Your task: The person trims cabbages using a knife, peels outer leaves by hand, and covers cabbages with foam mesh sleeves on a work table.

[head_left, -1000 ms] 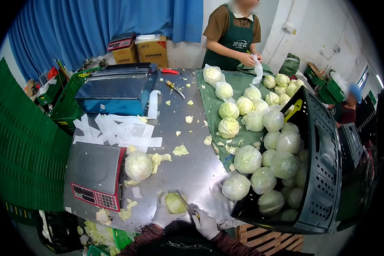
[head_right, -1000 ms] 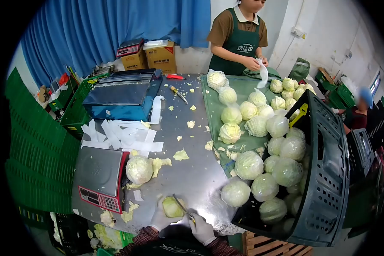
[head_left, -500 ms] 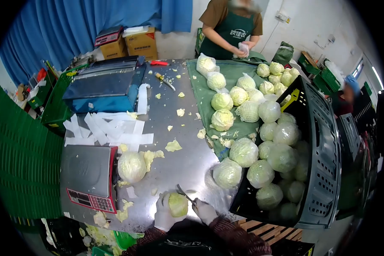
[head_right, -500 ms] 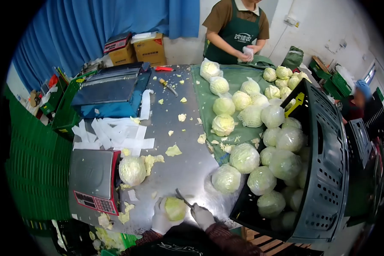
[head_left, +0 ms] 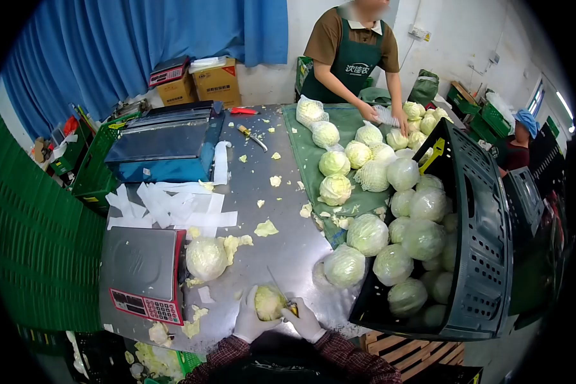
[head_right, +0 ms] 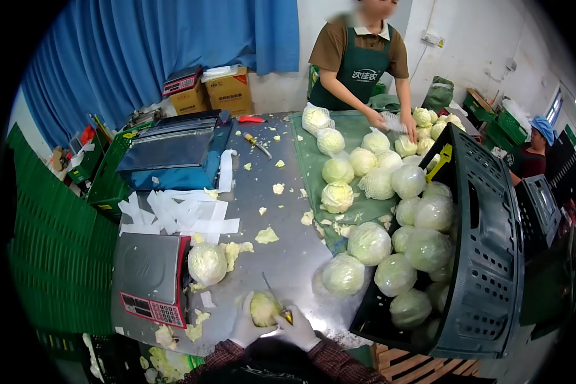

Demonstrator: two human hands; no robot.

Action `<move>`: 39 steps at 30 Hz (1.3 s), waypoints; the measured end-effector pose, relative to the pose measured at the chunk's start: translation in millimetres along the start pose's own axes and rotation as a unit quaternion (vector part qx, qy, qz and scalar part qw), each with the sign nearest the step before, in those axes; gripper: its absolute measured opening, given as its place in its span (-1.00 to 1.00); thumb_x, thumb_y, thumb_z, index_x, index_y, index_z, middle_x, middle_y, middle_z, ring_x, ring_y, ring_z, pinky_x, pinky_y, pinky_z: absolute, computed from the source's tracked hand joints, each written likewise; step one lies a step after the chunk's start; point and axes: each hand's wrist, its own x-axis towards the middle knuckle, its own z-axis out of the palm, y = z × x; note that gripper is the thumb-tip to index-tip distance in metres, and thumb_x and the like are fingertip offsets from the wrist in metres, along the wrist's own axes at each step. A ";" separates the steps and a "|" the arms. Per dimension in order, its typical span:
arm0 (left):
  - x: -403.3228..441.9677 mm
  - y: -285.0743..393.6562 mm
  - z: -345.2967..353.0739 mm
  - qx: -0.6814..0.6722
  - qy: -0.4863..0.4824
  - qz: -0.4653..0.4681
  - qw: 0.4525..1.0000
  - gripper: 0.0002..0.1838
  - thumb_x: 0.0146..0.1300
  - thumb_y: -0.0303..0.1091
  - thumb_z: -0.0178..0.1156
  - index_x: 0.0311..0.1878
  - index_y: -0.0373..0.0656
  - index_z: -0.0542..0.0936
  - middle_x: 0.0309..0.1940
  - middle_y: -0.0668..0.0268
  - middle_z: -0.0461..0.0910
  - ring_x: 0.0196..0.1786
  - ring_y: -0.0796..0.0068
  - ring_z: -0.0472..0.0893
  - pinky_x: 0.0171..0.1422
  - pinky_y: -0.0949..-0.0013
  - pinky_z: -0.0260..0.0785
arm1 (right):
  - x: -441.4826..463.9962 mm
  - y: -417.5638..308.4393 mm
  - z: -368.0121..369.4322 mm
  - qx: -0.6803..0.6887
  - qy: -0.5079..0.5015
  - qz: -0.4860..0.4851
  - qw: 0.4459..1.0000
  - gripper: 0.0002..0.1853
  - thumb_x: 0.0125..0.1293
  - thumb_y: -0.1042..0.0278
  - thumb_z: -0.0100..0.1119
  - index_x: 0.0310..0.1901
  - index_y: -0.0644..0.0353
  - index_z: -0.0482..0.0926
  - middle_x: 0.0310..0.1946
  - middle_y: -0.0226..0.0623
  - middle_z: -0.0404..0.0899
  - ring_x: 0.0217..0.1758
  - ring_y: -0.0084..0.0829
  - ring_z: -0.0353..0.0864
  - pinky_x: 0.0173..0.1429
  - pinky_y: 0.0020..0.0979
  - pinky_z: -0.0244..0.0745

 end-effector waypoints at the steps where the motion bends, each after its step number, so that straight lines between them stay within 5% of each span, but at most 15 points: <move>1: 4.5 -3.6 -0.6 0.000 0.004 0.006 1.000 0.19 -0.33 -0.12 0.60 0.35 -0.31 0.10 0.21 -0.09 0.26 0.30 0.02 0.30 0.39 0.13 0.19 | -4.1 -7.0 -8.1 -0.041 0.025 -0.034 0.998 -0.58 0.26 0.14 0.25 0.02 0.19 0.39 -0.25 -0.14 0.57 -0.23 -0.27 0.60 -0.12 -0.31 0.50; 6: 5.0 -6.8 3.7 -0.034 0.016 0.010 0.999 0.17 -0.32 -0.20 0.60 0.35 -0.33 0.08 0.18 -0.07 0.27 0.25 0.04 0.36 0.33 0.17 0.25 | -29.3 -11.9 -19.9 -0.189 0.063 -0.109 0.974 -0.71 0.27 0.09 0.18 -0.14 0.11 0.52 -0.40 -0.15 0.63 -0.44 -0.08 0.63 -0.36 -0.18 0.53; 16: -4.2 -7.2 5.1 -0.005 -0.004 0.019 1.000 0.18 -0.28 -0.24 0.56 0.37 -0.36 0.02 0.23 -0.11 0.21 0.31 -0.02 0.28 0.39 0.16 0.20 | 8.6 -8.7 -21.4 -0.297 0.041 -0.190 0.935 -0.73 0.36 0.13 0.02 -0.13 0.16 0.50 -0.42 -0.04 0.60 -0.47 -0.04 0.60 -0.39 -0.10 0.48; 17: -5.2 -2.4 3.2 0.019 -0.032 0.048 0.998 0.18 -0.29 -0.23 0.55 0.38 -0.38 0.03 0.29 -0.16 0.17 0.39 -0.07 0.20 0.44 0.13 0.14 | 20.1 -25.1 -42.6 -0.248 0.089 -0.057 0.963 -0.69 0.41 0.14 -0.08 -0.09 0.22 0.48 -0.38 0.05 0.60 -0.43 0.02 0.60 -0.37 -0.08 0.47; 18: -8.1 -1.3 7.6 0.017 -0.029 0.048 0.998 0.18 -0.29 -0.23 0.55 0.38 -0.38 0.03 0.29 -0.16 0.17 0.39 -0.07 0.20 0.44 0.13 0.14 | 38.0 -24.6 -52.0 -0.156 0.223 -0.002 0.962 -0.67 0.43 0.14 -0.11 -0.06 0.26 0.47 -0.38 0.11 0.59 -0.35 0.00 0.61 -0.30 -0.11 0.48; 19: -15.6 -2.1 13.4 0.022 -0.023 0.038 0.999 0.20 -0.29 -0.23 0.55 0.39 -0.38 0.01 0.31 -0.17 0.14 0.41 -0.10 0.16 0.46 0.12 0.11 | 44.0 -32.6 -62.6 -0.157 0.222 -0.003 0.962 -0.67 0.43 0.14 -0.11 -0.06 0.26 0.47 -0.38 0.11 0.59 -0.35 0.00 0.61 -0.30 -0.11 0.48; 21: -18.8 -14.0 10.5 0.034 -0.023 0.039 0.998 0.22 -0.29 -0.23 0.55 0.41 -0.37 0.00 0.34 -0.18 0.11 0.44 -0.12 0.12 0.48 0.11 0.08 | 44.5 -52.7 -75.8 -0.112 0.148 0.015 0.983 -0.62 0.27 0.06 0.15 -0.13 0.27 0.49 -0.45 0.03 0.58 -0.39 -0.04 0.61 -0.29 -0.17 0.49; 23: -15.2 -34.5 8.4 -0.089 -0.051 0.015 0.995 0.28 -0.29 -0.22 0.57 0.45 -0.30 -0.07 0.35 -0.19 0.08 0.46 -0.14 0.06 0.50 0.10 0.04 | 24.7 -62.7 -50.2 -0.132 0.094 -0.043 0.986 -0.19 0.04 -0.20 0.34 0.15 0.29 0.39 -0.11 -0.01 0.56 -0.02 -0.16 0.59 0.05 -0.24 0.47; 27: -17.9 -19.1 -16.4 -0.042 -0.074 0.028 0.996 0.31 -0.24 -0.20 0.58 0.47 -0.28 -0.13 0.39 -0.14 0.04 0.44 -0.04 0.15 0.45 0.14 0.13 | 13.7 -47.5 -3.3 -0.103 0.000 -0.061 0.993 -0.22 0.00 -0.19 0.37 0.17 0.15 0.41 0.02 -0.07 0.54 0.07 -0.15 0.55 0.15 -0.25 0.43; 29: -25.5 -9.9 -18.4 -0.382 -0.074 -0.096 0.916 0.24 -0.12 -0.23 0.55 0.48 -0.24 -0.14 0.38 -0.06 0.13 0.37 0.10 0.29 0.38 0.24 0.25 | 15.8 -54.4 -9.6 -0.072 -0.030 -0.046 0.996 -0.27 -0.01 -0.17 0.38 0.13 0.11 0.45 -0.05 -0.13 0.60 -0.01 -0.12 0.60 0.05 -0.23 0.49; 33: -25.9 -39.5 -11.7 -0.330 -0.034 -0.134 0.934 0.12 0.00 -0.30 0.49 0.48 -0.22 -0.09 0.32 0.03 0.25 0.28 0.22 0.40 0.33 0.33 0.31 | 25.6 -56.5 -21.0 -0.116 0.001 -0.157 0.981 -0.44 0.03 -0.08 0.37 -0.06 0.17 0.54 -0.29 -0.17 0.65 -0.32 -0.09 0.65 -0.22 -0.22 0.55; 35: -30.5 -56.9 -9.3 -0.186 -0.060 -0.113 0.974 -0.01 0.07 -0.37 0.44 0.46 -0.18 0.00 0.28 0.07 0.32 0.27 0.20 0.42 0.34 0.24 0.32 | 54.7 -25.5 -32.0 -0.033 0.039 0.020 0.998 -0.47 0.03 -0.06 0.37 -0.08 0.16 0.55 -0.31 -0.16 0.64 -0.34 -0.11 0.65 -0.23 -0.23 0.55; 36: -36.1 -67.4 -1.2 -0.186 -0.060 -0.113 0.974 -0.01 0.07 -0.37 0.44 0.46 -0.18 0.00 0.28 0.07 0.32 0.27 0.20 0.42 0.34 0.24 0.32 | 58.1 -13.3 -36.0 -0.033 0.039 0.020 0.998 -0.47 0.03 -0.06 0.37 -0.08 0.16 0.55 -0.31 -0.16 0.64 -0.34 -0.11 0.65 -0.23 -0.23 0.55; 38: -40.3 -87.9 10.7 -0.516 -0.079 -0.323 0.790 -0.19 0.25 -0.12 0.28 0.44 -0.13 0.09 0.32 0.04 0.27 0.32 0.18 0.37 0.34 0.03 0.31 | 65.6 1.4 -40.0 -0.313 0.095 -0.018 0.945 -0.39 0.02 -0.07 0.39 0.02 0.15 0.51 -0.26 -0.10 0.63 -0.25 -0.15 0.65 -0.16 -0.22 0.54; 39: -38.1 -75.2 6.9 -0.516 -0.077 -0.321 0.791 -0.19 0.25 -0.12 0.28 0.44 -0.13 0.09 0.32 0.04 0.27 0.32 0.18 0.37 0.34 0.03 0.31 | 57.1 -18.9 -42.5 -0.312 0.096 -0.020 0.945 -0.39 0.02 -0.07 0.39 0.02 0.15 0.51 -0.26 -0.10 0.63 -0.25 -0.15 0.65 -0.16 -0.22 0.54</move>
